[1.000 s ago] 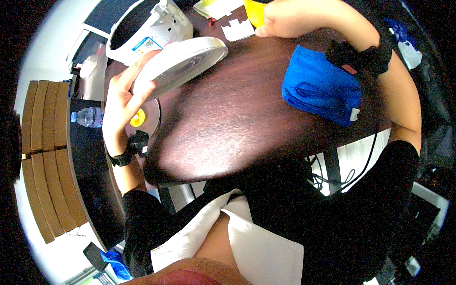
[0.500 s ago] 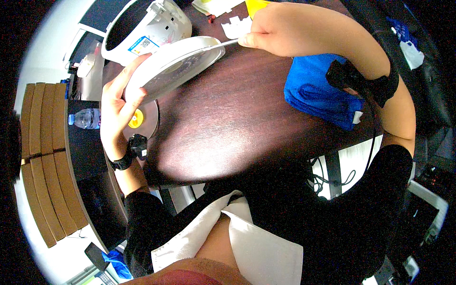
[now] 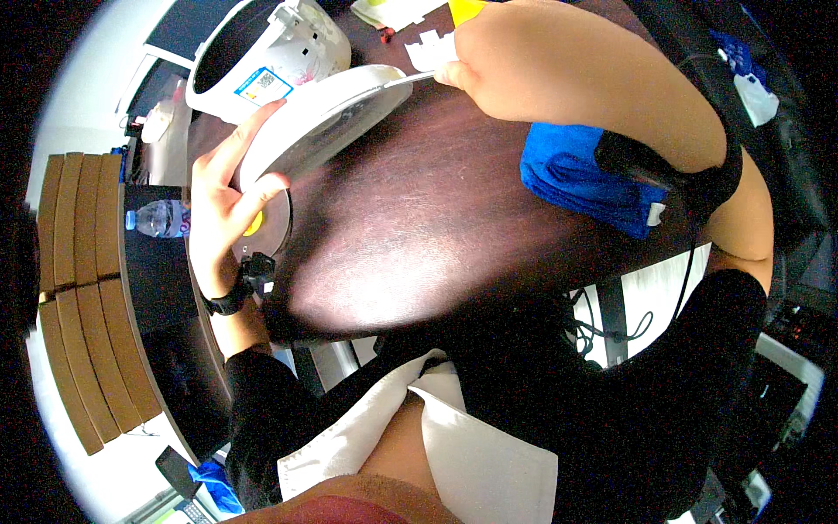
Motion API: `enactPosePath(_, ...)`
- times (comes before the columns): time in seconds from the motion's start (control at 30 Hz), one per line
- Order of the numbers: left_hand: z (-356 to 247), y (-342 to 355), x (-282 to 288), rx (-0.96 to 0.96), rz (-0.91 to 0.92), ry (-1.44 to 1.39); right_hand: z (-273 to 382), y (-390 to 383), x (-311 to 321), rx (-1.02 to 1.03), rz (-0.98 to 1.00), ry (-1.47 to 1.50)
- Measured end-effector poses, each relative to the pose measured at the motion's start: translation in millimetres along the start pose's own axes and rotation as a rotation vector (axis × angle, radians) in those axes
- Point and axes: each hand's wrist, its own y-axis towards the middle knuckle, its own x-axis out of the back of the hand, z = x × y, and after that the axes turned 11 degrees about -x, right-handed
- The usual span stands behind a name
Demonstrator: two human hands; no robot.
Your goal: The person wipes the lid of a white rice cooker with a blue cloth, then uses a screwdriver to pry and remove the lid. They continue wiping the lid and the cooker body with the cloth.
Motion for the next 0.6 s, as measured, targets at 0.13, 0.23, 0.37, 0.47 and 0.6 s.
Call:
enactPosePath(0.13,-4,2,4,0.119,0.072,0.005,4,-3,-7,-0.07,0.046,0.052)
enactPosePath(0.23,0,0,3,0.085,0.034,0.054,7,3,-6,-0.093,0.076,0.05)
enactPosePath(0.37,3,2,5,0.042,-0.008,-0.001,0,30,15,0.012,0.34,0.013)
enactPosePath(0.47,9,4,10,0.045,0.033,-0.071,29,43,70,-0.075,0.683,-0.051)
enactPosePath(0.6,19,2,14,0.038,0.059,-0.144,32,27,83,0.064,0.586,-0.048)
